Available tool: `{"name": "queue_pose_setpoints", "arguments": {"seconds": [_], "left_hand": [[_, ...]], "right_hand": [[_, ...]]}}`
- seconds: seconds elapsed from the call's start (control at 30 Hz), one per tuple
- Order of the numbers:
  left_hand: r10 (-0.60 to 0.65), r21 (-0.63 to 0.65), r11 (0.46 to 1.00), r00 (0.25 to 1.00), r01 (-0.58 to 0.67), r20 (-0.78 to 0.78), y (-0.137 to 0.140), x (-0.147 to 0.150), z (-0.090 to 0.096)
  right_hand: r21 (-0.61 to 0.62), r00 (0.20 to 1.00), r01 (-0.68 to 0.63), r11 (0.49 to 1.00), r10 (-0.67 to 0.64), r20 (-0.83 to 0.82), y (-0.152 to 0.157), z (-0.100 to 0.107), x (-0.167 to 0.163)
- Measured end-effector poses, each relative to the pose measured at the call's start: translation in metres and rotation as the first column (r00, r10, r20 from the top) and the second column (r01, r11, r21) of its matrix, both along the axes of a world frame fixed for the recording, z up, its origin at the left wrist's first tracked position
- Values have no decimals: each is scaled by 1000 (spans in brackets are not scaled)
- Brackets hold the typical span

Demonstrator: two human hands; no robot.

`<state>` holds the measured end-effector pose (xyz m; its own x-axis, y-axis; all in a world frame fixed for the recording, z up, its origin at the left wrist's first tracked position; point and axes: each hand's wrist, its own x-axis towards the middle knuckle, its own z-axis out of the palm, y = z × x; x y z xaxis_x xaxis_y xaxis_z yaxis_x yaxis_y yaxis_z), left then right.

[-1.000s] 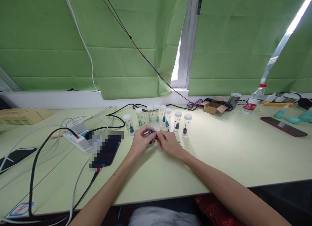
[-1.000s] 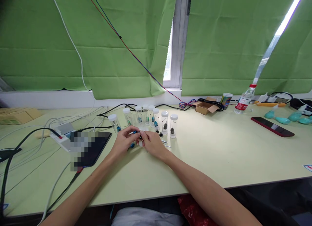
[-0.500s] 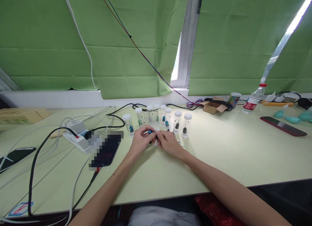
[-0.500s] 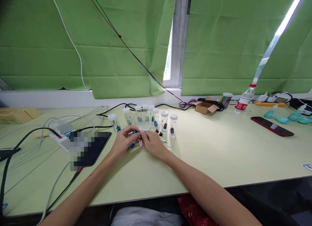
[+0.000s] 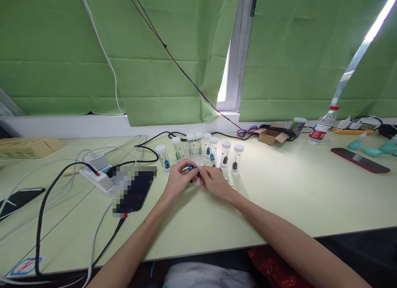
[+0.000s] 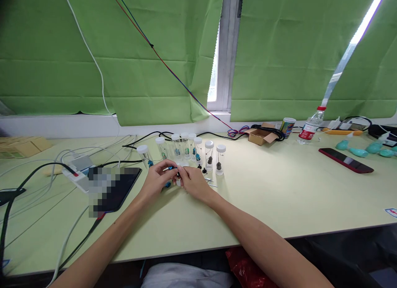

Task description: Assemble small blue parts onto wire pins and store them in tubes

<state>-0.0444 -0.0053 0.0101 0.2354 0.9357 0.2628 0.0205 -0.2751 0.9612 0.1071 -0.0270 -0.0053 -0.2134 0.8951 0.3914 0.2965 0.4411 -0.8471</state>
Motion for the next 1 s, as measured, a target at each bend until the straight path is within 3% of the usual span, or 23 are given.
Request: {"name": "queue_pose_setpoints", "arguments": {"seconds": [1.0], "left_hand": [[-15,8,1000,1000,15,0,-3,0,1]], "right_hand": [[-48,996,-50,998,47,-72,0,-1,0]]}}
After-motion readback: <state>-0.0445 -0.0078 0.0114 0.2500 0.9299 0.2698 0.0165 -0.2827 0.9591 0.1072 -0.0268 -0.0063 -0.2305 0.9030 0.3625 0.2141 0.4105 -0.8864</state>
